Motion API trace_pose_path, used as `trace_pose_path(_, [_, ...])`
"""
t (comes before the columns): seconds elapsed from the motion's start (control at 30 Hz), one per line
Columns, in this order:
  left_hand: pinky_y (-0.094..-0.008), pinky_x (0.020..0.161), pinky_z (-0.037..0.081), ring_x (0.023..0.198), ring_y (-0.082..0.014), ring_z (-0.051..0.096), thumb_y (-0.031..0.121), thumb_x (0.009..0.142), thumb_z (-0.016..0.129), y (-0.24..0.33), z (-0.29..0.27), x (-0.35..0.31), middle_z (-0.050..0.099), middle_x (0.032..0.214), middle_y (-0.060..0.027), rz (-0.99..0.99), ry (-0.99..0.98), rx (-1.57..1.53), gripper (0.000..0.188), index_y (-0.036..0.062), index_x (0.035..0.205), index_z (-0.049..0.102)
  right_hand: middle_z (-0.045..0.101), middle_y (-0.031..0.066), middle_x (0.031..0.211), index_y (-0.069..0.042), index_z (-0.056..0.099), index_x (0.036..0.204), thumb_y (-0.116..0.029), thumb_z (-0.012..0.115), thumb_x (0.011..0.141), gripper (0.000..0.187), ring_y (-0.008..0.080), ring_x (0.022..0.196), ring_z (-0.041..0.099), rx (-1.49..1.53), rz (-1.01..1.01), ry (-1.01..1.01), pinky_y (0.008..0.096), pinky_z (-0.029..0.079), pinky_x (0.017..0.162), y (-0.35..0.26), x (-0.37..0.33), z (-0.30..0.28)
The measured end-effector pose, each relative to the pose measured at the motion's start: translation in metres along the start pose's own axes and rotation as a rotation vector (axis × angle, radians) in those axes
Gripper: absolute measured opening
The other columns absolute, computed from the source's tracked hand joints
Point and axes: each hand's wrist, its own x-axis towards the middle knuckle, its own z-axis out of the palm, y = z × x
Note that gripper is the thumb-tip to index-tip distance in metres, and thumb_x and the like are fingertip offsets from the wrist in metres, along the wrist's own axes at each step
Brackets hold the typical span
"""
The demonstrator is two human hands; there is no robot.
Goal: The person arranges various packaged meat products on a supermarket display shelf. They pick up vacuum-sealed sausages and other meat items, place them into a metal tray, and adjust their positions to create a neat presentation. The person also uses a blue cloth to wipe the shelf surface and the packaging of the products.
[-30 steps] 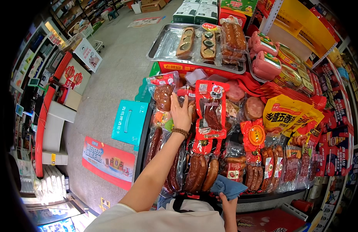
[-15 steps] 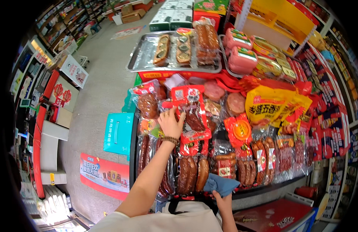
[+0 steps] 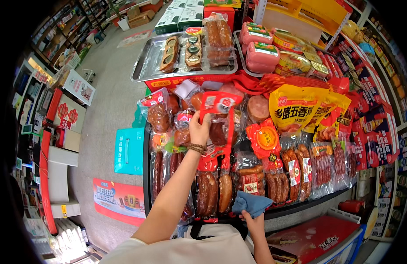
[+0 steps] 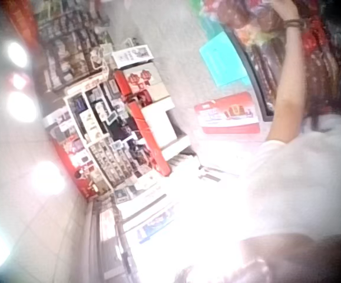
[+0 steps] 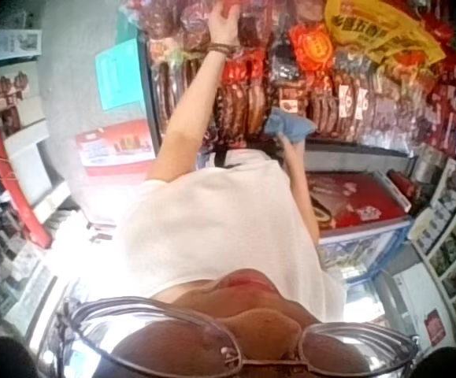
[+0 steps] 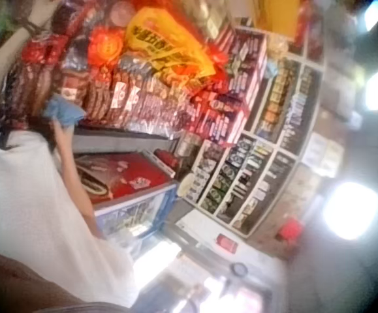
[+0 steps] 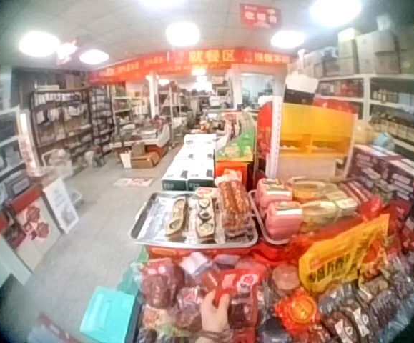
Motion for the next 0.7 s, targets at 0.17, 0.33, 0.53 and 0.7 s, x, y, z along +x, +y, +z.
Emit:
trace_pose_path(0.17, [-0.0297, 0.076, 0.046, 0.083, -0.0156, 0.057, 0.010, 0.088, 0.058, 0.026, 0.052, 0.004, 0.062, 0.089, -0.0086, 0.001, 0.004, -0.043, 0.012, -0.0015, 0.092, 0.058, 0.062, 0.0106, 0.090, 0.004, 0.049, 0.118, 0.001, 0.060, 0.083, 0.037, 0.0161, 0.066, 0.063, 0.069, -0.036, 0.017, 0.0262, 0.051, 0.057, 0.009, -0.001, -0.013])
trace_pose_path(0.33, [-0.0335, 0.080, 0.048, 0.089, -0.0209, 0.064, 0.012, 0.087, 0.058, -0.027, 0.072, 0.013, 0.067, 0.093, -0.0141, -0.029, 0.077, 0.037, 0.021, 0.0004, 0.104, 0.058, 0.062, 0.0095, 0.094, 0.001, 0.049, 0.119, 0.000, 0.060, 0.080, 0.041, 0.0193, 0.067, 0.063, 0.021, -0.009, 0.004, 0.0296, 0.051, 0.057, -0.012, 0.004, -0.007])
trace_pose_path(0.53, [-0.0354, 0.083, 0.049, 0.093, -0.0235, 0.064, 0.014, 0.086, 0.059, -0.031, 0.062, 0.027, 0.066, 0.098, -0.0151, 0.035, -0.130, 0.075, 0.027, 0.0032, 0.111, 0.057, 0.064, 0.0094, 0.090, 0.003, 0.052, 0.114, -0.001, 0.063, 0.082, 0.034, 0.0153, 0.066, 0.063, 0.034, -0.028, -0.021, 0.0257, 0.050, 0.056, -0.012, 0.010, -0.009])
trace_pose_path(0.7, [-0.0306, 0.082, 0.048, 0.093, -0.0180, 0.057, 0.013, 0.085, 0.066, 0.026, 0.040, 0.024, 0.058, 0.104, -0.0125, -0.185, 0.071, -0.025, 0.037, 0.0017, 0.115, 0.048, 0.064, 0.0093, 0.091, 0.003, 0.053, 0.112, -0.003, 0.064, 0.082, 0.032, 0.0156, 0.068, 0.064, 0.027, -0.021, -0.019, 0.0265, 0.051, 0.059, -0.011, 0.005, -0.011])
